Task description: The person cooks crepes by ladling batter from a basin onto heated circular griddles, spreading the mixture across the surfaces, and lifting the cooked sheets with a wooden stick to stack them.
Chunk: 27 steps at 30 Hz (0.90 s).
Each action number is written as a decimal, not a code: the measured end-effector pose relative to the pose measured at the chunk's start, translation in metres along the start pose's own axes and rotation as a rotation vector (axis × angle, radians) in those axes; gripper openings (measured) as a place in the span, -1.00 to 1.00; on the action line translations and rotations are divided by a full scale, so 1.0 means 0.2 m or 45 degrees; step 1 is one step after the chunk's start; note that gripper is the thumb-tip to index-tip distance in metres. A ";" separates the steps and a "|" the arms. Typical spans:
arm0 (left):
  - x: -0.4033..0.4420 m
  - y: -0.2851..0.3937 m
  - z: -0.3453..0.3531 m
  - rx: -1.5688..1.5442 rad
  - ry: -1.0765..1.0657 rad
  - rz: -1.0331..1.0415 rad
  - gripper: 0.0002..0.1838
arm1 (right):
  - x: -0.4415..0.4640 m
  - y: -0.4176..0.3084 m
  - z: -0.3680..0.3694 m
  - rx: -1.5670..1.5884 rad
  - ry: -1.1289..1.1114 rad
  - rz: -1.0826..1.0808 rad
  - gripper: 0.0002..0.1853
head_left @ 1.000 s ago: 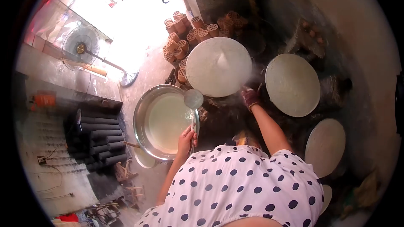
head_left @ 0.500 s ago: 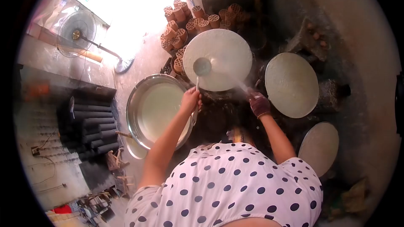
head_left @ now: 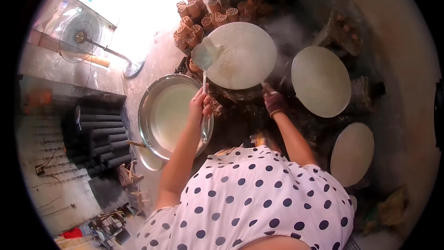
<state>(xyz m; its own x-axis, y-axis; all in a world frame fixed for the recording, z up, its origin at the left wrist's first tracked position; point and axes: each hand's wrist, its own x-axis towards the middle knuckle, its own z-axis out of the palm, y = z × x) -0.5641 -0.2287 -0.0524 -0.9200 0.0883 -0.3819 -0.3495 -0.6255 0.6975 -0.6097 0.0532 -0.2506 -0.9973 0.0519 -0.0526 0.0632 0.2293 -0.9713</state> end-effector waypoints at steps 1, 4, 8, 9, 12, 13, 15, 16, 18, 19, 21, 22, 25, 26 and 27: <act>-0.02 0.02 -0.02 0.018 0.019 -0.067 -0.66 | -0.01 -0.04 0.00 -0.299 -0.124 -0.034 -0.69; -0.09 0.07 -0.10 0.041 0.032 -0.150 -0.62 | -0.04 -0.26 0.06 -0.686 -0.357 -0.059 -0.60; -0.27 0.02 -0.24 0.276 0.191 -0.286 -0.80 | -0.10 -0.18 0.11 -0.594 -0.143 0.280 -0.57; -0.30 -0.01 -0.29 0.318 0.202 -0.300 -0.80 | -0.17 -0.20 0.13 -0.818 -0.253 -0.300 -0.65; -0.38 -0.05 -0.37 0.498 0.152 -0.356 -0.81 | -0.40 -0.50 0.14 -0.973 0.067 0.001 -0.63; -0.39 -0.07 -0.36 0.608 0.156 -0.336 -0.81 | -0.47 -0.39 0.18 -1.155 0.144 -0.075 -0.67; -0.39 -0.10 -0.30 0.675 0.047 -0.399 -0.82 | -0.68 -0.17 0.17 -1.511 -0.078 -0.356 -0.72; -0.40 -0.12 -0.29 0.731 0.014 -0.416 -0.82 | -0.81 -0.20 0.14 -1.648 -0.385 -0.564 -0.72; -0.41 -0.14 -0.26 0.954 -0.089 -0.453 -0.73 | -1.02 -0.38 -0.01 -1.213 -0.710 -0.400 -0.67; -0.46 -0.10 -0.20 0.748 -0.292 -0.537 -0.67 | -1.10 -0.35 -0.06 -1.230 -0.664 -0.360 -0.67; -0.57 -0.09 -0.02 0.355 -0.429 -0.674 -0.56 | -1.23 -0.25 -0.18 -0.751 -0.252 0.359 -0.64; -0.62 -0.15 0.07 0.303 -0.445 -0.650 -0.55 | -1.30 -0.20 -0.25 -0.559 -0.061 0.580 -0.62; -0.53 -0.35 0.21 0.133 -0.462 -0.895 -0.54 | -1.53 -0.13 -0.54 -0.575 0.686 0.181 -0.49; -0.51 -0.40 0.28 0.081 -0.460 -0.900 -0.54 | -1.56 -0.12 -0.67 -0.575 0.616 0.441 -0.45; -0.49 -0.44 0.36 0.029 -0.465 -0.902 -0.54 | -1.57 -0.12 -0.80 -0.565 0.545 0.693 -0.41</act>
<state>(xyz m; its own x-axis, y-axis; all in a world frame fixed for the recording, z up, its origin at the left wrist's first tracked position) -0.4560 -0.1261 -0.0317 -0.4764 0.7097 -0.5190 -0.8728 -0.3103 0.3768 -0.2924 0.1859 -0.1732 -0.7273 0.6125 -0.3097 0.6326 0.4231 -0.6487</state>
